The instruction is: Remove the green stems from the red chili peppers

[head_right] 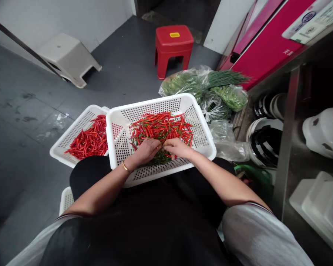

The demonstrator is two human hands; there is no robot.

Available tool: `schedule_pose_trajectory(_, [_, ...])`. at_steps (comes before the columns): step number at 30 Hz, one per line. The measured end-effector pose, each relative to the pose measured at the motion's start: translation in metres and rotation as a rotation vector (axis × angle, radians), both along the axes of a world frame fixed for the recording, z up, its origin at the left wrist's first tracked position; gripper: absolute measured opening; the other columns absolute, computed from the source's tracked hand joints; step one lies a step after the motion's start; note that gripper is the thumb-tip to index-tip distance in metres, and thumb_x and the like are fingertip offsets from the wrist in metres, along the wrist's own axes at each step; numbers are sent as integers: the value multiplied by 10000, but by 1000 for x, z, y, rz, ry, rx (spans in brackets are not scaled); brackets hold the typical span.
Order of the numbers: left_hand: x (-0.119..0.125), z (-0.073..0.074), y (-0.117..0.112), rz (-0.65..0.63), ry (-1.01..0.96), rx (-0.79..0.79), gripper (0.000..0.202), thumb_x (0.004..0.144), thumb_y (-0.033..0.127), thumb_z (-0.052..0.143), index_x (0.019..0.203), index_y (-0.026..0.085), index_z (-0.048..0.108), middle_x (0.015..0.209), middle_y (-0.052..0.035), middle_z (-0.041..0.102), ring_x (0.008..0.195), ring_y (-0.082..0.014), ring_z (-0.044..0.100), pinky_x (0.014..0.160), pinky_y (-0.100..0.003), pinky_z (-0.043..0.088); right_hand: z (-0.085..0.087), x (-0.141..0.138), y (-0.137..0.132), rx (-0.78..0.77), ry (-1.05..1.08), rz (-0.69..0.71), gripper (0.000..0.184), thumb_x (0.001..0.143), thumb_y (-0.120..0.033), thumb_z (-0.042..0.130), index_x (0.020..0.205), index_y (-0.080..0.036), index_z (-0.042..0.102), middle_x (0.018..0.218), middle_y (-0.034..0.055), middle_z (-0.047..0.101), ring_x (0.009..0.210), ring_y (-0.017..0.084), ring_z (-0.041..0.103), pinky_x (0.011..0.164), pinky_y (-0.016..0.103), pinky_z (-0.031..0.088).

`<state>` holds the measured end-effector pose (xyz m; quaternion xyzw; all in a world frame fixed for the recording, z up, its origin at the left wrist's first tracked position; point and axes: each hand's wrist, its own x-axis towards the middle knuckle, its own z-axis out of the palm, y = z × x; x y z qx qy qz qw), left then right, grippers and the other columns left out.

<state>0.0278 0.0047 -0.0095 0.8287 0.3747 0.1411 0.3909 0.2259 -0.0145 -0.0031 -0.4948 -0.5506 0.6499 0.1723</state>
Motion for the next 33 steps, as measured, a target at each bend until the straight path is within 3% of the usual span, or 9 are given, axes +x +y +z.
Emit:
schedule_pose_trajectory(5, [-2, 12, -13, -57, -699, -869, 380, 887, 527, 494, 744, 181, 434, 593, 37, 388, 524, -97, 362, 528, -241, 320, 18, -5, -21, -90, 461, -61, 297, 813, -448, 660, 817, -156, 610, 482, -100, 435, 380, 50, 351, 426, 227, 460])
schedule_pose_trajectory(7, [0, 12, -20, -87, -822, -1119, 416, 819, 532, 606, 705, 180, 414, 554, 57, 342, 475, -72, 297, 489, -227, 271, 25, -3, -17, -125, 477, 52, 318, 814, -461, 670, 811, -147, 616, 503, -84, 479, 382, 43, 360, 423, 215, 447])
schedule_pose_trajectory(10, [-1, 13, -21, -104, -872, -1304, 408, 778, 475, 683, 667, 173, 433, 504, 81, 295, 433, -55, 265, 519, -248, 349, 35, 7, 3, -153, 304, 293, 354, 818, -480, 662, 869, -130, 644, 552, -56, 558, 374, 45, 430, 412, 190, 406])
schedule_pose_trajectory(13, [-11, 19, -8, 17, -1044, -1265, 412, 777, 468, 682, 622, 176, 436, 466, 96, 217, 408, -57, 252, 545, -275, 418, 41, 20, 22, -95, 92, 476, 398, 846, -500, 612, 972, -127, 670, 711, -2, 663, 425, 56, 524, 451, 189, 416])
schedule_pose_trajectory(17, [-24, 18, 15, 319, -1156, -1016, 374, 786, 508, 661, 703, 181, 499, 496, 96, 207, 421, -60, 243, 506, -242, 411, 32, 40, 41, 108, -283, 584, 457, 843, -527, 602, 1082, -148, 692, 895, 60, 723, 616, 126, 633, 619, 251, 486])
schedule_pose_trajectory(21, [-15, -6, 15, 397, -722, -827, 384, 740, 520, 697, 745, 178, 522, 533, 90, 333, 434, -55, 291, 481, -224, 364, -2, 53, 67, 431, -1009, 275, 429, 877, -511, 567, 1041, -137, 699, 983, 142, 721, 840, 232, 656, 732, 328, 482])
schedule_pose_trajectory(23, [-12, -17, 12, 347, -433, -648, 360, 693, 427, 747, 647, 171, 497, 531, 74, 394, 464, -61, 344, 485, -215, 315, -20, 54, 79, 464, -1167, 283, 354, 874, -469, 584, 938, -142, 704, 1003, 161, 716, 872, 249, 648, 722, 332, 475])
schedule_pose_trajectory(27, [-31, -22, 18, 203, -120, -343, 290, 690, 272, 718, 533, 165, 499, 493, 57, 426, 493, -71, 349, 511, -227, 264, -32, 55, 81, 384, -959, 243, 268, 851, -393, 624, 703, -170, 640, 744, 74, 700, 712, 167, 631, 647, 269, 468])
schedule_pose_trajectory(33, [-59, -3, 32, 587, -357, -461, 237, 786, 385, 642, 713, 168, 579, 526, 48, 473, 436, -78, 418, 441, -212, 306, -6, 50, 52, 83, -146, -270, 417, 730, -571, 697, 720, -171, 579, 547, -16, 598, 450, 94, 548, 467, 225, 470])
